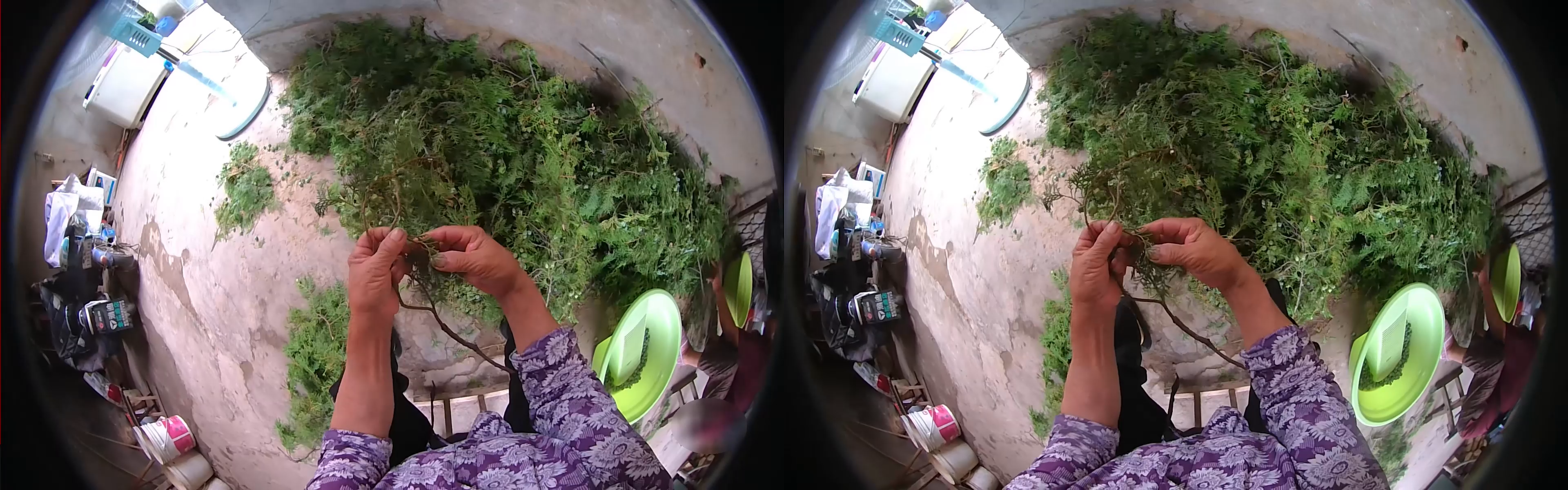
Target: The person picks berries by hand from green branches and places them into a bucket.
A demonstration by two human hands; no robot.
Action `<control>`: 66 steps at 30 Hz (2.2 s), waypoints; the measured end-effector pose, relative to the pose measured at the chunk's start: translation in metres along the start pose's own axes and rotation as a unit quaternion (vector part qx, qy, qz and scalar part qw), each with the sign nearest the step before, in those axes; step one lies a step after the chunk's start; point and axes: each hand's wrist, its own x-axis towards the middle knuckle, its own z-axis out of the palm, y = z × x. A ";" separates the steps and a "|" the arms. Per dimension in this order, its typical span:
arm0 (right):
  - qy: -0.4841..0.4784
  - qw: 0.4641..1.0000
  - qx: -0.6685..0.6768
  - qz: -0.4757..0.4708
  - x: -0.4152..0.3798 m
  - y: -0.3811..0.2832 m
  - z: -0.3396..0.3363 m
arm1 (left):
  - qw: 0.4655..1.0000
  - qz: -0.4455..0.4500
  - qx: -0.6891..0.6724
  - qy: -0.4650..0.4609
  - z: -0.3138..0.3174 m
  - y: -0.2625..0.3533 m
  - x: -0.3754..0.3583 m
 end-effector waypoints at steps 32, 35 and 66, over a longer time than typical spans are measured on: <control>0.003 0.998 -0.052 0.025 -0.005 0.009 0.022 | 0.997 0.042 -0.066 0.014 -0.003 -0.007 0.009; 0.018 0.996 -0.083 -0.025 -0.001 0.010 0.021 | 0.996 0.056 -0.064 0.027 -0.004 -0.006 0.009; -0.047 0.966 -0.239 0.085 -0.002 0.016 0.024 | 0.999 0.041 -0.023 -0.003 -0.018 -0.003 0.011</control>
